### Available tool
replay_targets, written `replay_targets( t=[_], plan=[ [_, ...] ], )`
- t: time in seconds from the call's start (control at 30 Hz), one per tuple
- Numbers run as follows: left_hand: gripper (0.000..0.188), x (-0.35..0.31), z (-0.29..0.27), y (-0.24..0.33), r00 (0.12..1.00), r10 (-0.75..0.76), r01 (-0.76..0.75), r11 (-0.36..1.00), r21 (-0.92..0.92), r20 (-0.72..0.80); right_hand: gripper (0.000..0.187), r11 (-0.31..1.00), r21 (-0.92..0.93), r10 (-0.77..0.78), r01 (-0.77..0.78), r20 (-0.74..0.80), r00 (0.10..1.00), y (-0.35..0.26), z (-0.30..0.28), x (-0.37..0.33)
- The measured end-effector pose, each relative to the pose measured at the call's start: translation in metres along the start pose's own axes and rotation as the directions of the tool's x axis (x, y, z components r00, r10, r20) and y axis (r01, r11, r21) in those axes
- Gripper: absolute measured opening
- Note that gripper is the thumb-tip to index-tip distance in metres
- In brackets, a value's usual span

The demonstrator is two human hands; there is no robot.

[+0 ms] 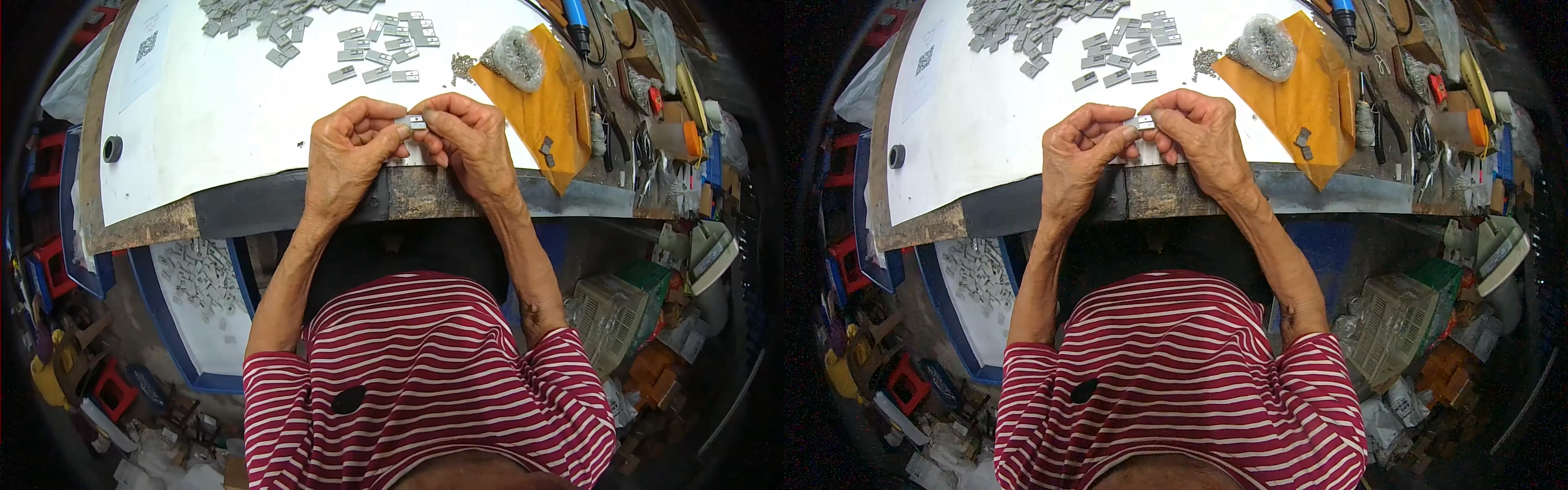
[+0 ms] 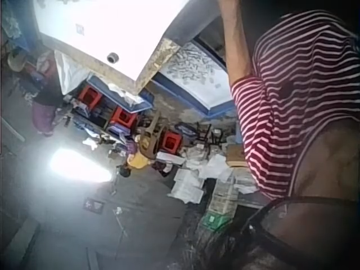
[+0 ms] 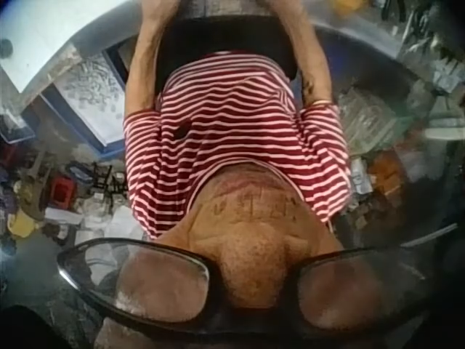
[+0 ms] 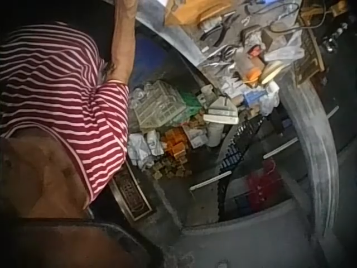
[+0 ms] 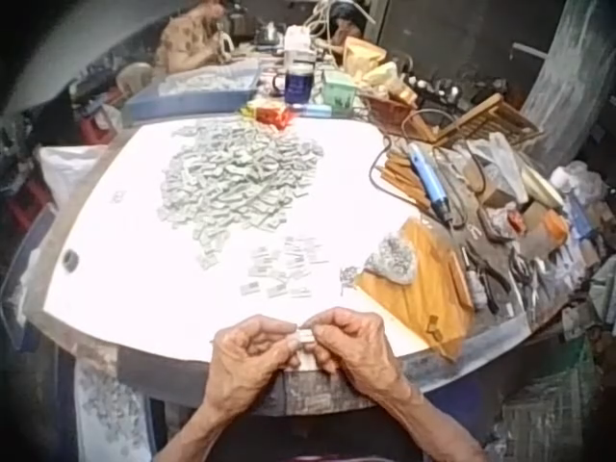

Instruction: Assembling small metal components by hand at a workbench.

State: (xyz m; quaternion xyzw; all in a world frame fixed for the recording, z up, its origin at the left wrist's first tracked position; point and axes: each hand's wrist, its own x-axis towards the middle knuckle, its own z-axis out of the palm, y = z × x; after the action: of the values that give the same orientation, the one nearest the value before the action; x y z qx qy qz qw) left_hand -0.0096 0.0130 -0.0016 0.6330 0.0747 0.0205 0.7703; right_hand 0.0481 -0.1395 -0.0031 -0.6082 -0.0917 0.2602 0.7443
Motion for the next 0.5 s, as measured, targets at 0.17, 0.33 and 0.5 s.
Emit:
replay_targets(
  t=[0.17, 0.33, 0.5],
  plan=[
    [0.015, -0.001, 0.001, -0.004, 0.999, 0.038, -0.037, 0.998, 0.045, -0.016, 0.016, 0.988, -0.154, -0.037, 0.028, -0.052, 0.998, -0.002, 0.004, 0.000],
    [0.018, -0.002, 0.000, 0.006, 0.968, 0.243, -0.233, 0.782, 0.577, 0.062, 0.016, 0.981, -0.193, -0.035, 0.024, -0.051, 0.998, -0.004, 0.005, 0.001],
    [0.017, 0.001, -0.009, 0.000, 0.919, 0.385, -0.349, 0.696, 0.627, 0.084, 0.019, 0.986, -0.165, -0.009, 0.009, 0.002, 1.000, -0.002, 0.007, 0.005]
  ],
)
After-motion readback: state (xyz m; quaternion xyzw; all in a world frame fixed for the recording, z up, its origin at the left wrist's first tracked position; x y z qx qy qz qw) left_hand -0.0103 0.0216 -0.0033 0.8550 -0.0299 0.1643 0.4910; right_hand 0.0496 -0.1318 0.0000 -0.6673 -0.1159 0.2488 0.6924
